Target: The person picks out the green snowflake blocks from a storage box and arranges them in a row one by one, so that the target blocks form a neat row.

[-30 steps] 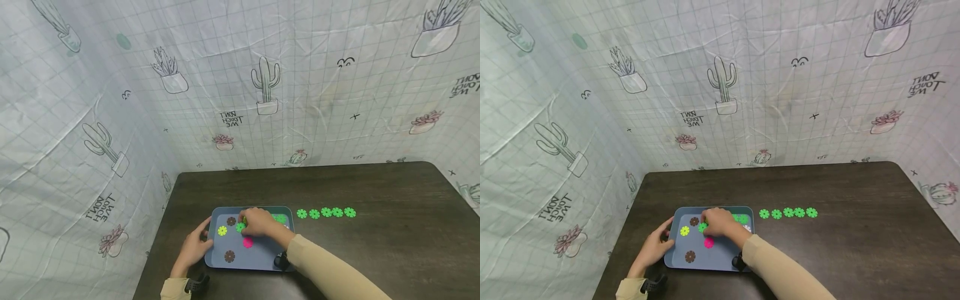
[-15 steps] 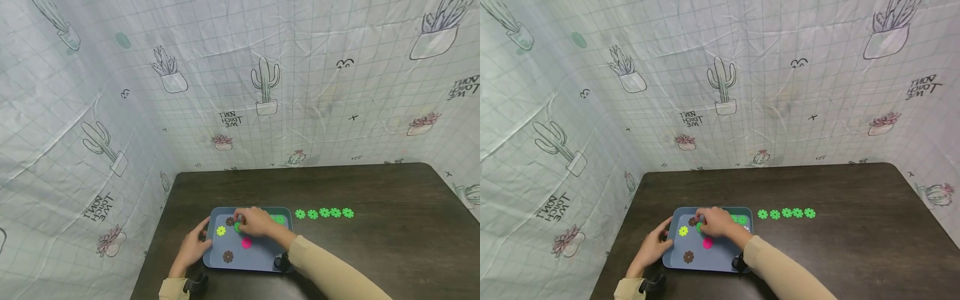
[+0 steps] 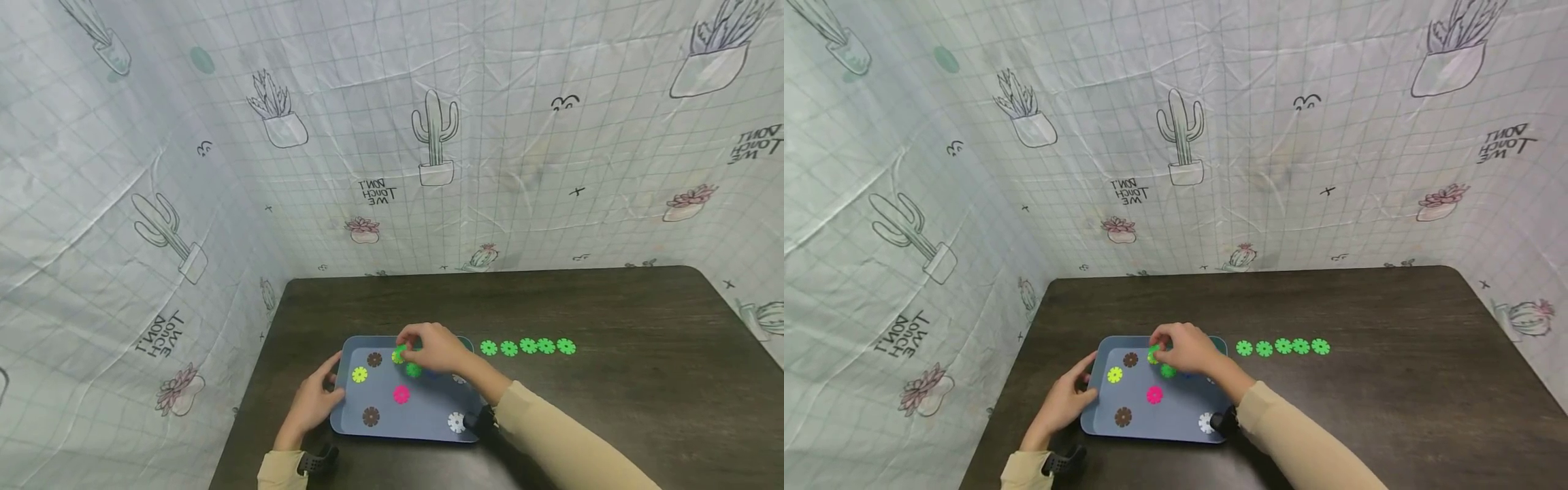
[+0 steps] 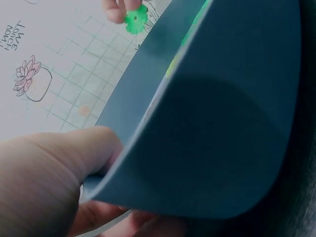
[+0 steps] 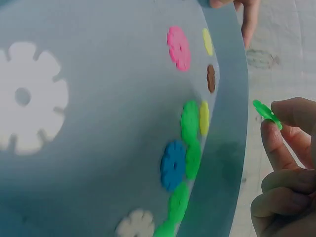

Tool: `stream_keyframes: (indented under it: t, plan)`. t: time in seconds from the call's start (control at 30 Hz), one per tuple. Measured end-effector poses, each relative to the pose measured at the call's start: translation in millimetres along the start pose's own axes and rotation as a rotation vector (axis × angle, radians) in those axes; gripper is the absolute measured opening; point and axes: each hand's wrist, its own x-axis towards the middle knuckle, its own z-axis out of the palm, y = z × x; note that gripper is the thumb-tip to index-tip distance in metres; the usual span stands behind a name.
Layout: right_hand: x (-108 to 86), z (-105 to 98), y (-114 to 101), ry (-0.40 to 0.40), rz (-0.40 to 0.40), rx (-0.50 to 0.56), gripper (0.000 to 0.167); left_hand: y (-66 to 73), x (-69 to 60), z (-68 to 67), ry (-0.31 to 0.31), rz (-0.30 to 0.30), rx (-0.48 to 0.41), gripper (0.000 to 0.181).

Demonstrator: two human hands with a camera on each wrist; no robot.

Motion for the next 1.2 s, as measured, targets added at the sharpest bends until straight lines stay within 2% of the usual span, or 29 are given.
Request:
stream_keyframes:
  t: [0.27,0.77,0.97,1.2]
  plan:
    - [-16.9,-21.9,21.2,0.097,0.015,0.017,0.017,-0.8,1.2,-3.8,0.001,-0.033,0.002,0.076]
    - [-59.6,-67.5,62.4,0.251,0.11,0.081,0.019,-1.7,3.9,-3.7,0.004,-0.017,0.006,0.075]
    - [-83.1,-84.9,81.8,0.297,0.156,0.083,0.019,-3.3,2.1,-0.2,0.005,-0.025,0.005,0.075]
    - [-117.3,-109.1,111.1,0.367,0.218,0.023,0.025,-2.7,0.4,1.2,0.001,-0.026,0.0,0.076]
